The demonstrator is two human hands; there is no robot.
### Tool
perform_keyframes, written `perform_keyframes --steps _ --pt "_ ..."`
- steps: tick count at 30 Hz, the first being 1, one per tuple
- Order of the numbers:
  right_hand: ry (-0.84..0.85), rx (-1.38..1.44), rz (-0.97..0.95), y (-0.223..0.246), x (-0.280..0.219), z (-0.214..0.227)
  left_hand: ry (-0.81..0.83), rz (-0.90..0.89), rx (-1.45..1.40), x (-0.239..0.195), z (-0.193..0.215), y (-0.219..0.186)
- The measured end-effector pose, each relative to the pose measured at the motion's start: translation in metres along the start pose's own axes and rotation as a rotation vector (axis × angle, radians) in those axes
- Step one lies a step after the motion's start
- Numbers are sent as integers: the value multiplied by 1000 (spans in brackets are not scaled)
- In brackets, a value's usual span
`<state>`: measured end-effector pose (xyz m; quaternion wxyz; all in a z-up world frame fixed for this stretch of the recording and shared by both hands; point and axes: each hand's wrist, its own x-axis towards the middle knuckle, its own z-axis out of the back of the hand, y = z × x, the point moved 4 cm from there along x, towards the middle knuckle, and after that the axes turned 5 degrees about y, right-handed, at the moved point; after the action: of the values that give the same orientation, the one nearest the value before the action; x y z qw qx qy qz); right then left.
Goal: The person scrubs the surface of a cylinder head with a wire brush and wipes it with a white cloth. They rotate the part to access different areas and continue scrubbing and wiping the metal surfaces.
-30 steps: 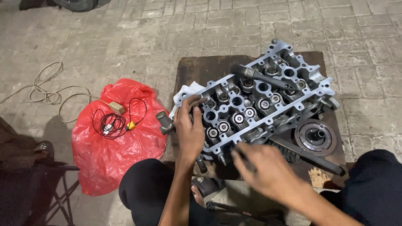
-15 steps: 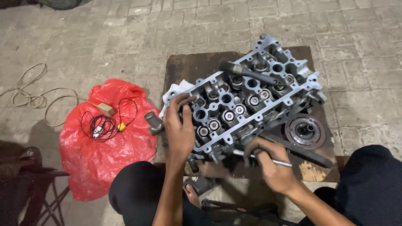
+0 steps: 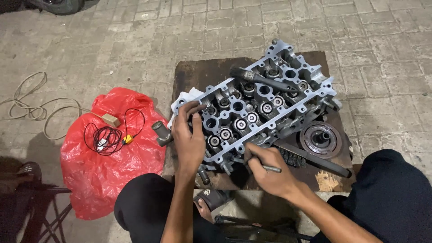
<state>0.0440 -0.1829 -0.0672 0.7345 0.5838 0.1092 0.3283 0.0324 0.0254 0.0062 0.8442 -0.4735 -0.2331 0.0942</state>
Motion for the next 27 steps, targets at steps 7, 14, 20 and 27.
perform_keyframes --steps 7,14,20,27 --pt "30 -128 321 7 -9 -17 -39 108 -70 -2 -1 -4" --pt "9 -146 173 5 -6 -13 -43 111 -45 0 -2 -5" --pt "80 -105 166 15 1 -11 -63 80 4 0 -3 -5" --pt "114 -153 214 20 -8 -17 -73 87 43 -2 -3 -4"
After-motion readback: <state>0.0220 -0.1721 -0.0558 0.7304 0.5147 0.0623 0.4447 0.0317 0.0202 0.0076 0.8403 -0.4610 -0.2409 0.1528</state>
